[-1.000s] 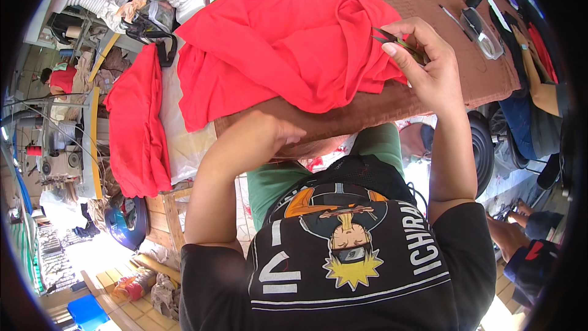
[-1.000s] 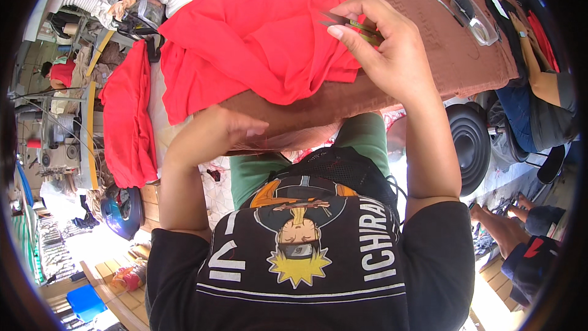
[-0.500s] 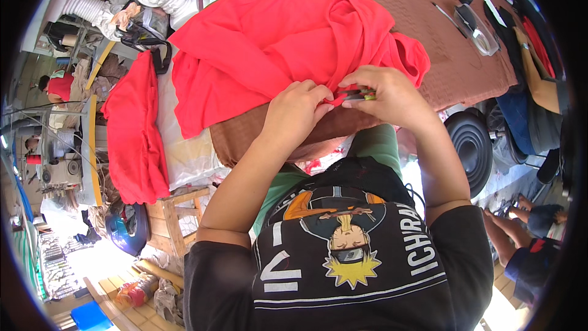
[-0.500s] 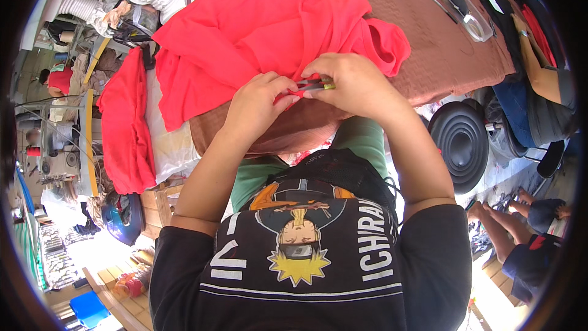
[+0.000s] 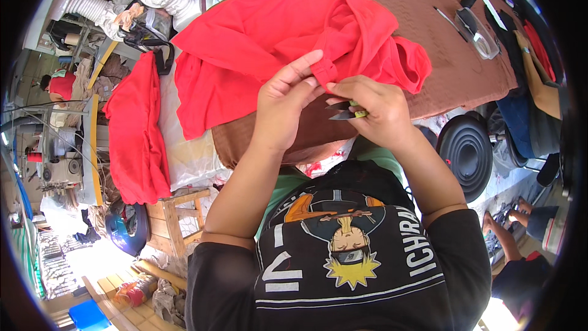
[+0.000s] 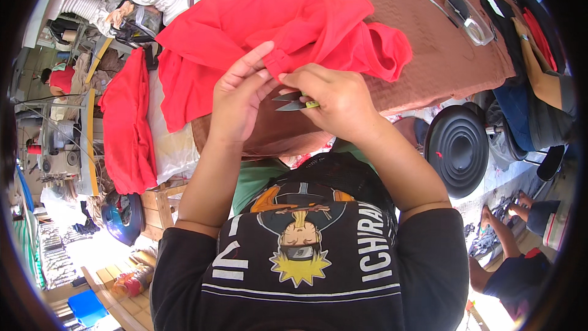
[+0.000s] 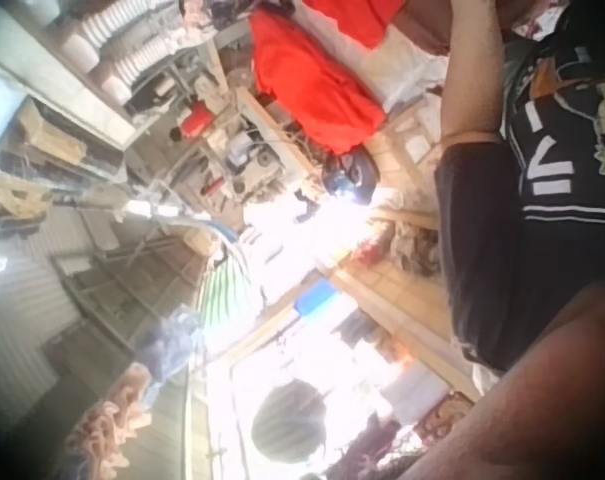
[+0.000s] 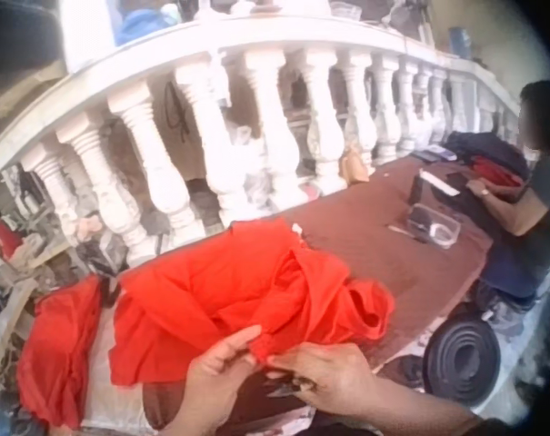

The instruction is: The person uses small shears to snip off loose threads from red shirts, focusing on the collars and labels, and then puts the shirts into a large plastic bag.

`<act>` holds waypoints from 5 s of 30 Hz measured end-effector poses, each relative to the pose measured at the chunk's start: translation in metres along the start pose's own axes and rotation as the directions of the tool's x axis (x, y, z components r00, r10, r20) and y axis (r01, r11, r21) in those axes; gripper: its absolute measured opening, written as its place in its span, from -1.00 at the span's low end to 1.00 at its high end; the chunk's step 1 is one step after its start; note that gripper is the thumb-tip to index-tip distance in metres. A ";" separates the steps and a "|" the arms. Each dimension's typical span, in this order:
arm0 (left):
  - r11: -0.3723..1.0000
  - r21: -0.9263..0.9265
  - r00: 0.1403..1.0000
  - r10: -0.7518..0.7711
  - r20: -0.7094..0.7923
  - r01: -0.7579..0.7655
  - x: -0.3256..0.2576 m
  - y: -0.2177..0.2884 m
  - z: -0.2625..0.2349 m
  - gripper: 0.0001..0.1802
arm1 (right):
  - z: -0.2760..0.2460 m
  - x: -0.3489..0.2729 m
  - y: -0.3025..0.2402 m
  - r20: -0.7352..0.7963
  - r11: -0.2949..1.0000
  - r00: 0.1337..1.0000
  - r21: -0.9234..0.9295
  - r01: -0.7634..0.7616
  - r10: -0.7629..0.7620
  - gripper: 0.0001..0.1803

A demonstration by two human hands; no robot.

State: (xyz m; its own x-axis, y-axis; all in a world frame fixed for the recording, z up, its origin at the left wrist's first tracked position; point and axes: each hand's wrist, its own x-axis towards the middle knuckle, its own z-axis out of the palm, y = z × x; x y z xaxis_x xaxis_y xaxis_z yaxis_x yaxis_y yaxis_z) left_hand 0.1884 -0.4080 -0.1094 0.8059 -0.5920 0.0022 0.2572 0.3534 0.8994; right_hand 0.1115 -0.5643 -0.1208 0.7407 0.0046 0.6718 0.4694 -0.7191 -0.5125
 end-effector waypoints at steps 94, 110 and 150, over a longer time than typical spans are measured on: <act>0.953 0.287 0.990 0.126 -0.069 -0.101 -0.001 -0.015 0.000 -0.87 | -0.019 0.001 0.001 0.037 0.994 0.994 -0.041 -0.105 0.107 -0.79; -0.075 0.938 0.940 0.033 0.341 -0.337 -0.083 -0.042 -0.091 -0.59 | -0.031 -0.005 0.008 -0.013 0.820 0.914 0.447 -0.357 0.404 -0.72; 0.992 -0.117 0.907 0.084 0.412 -0.039 0.155 0.141 0.107 -0.72 | -0.136 0.027 0.117 0.490 0.732 0.793 0.376 -0.568 0.363 -0.39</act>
State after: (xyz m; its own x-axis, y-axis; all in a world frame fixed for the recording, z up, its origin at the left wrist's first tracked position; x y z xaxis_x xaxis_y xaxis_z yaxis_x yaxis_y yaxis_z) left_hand 0.2929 -0.5275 0.0649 0.5336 -0.8055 0.2577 0.2865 0.4588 0.8411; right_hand 0.1209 -0.7429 -0.0894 0.9929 0.0833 0.0844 0.1039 -0.2681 -0.9578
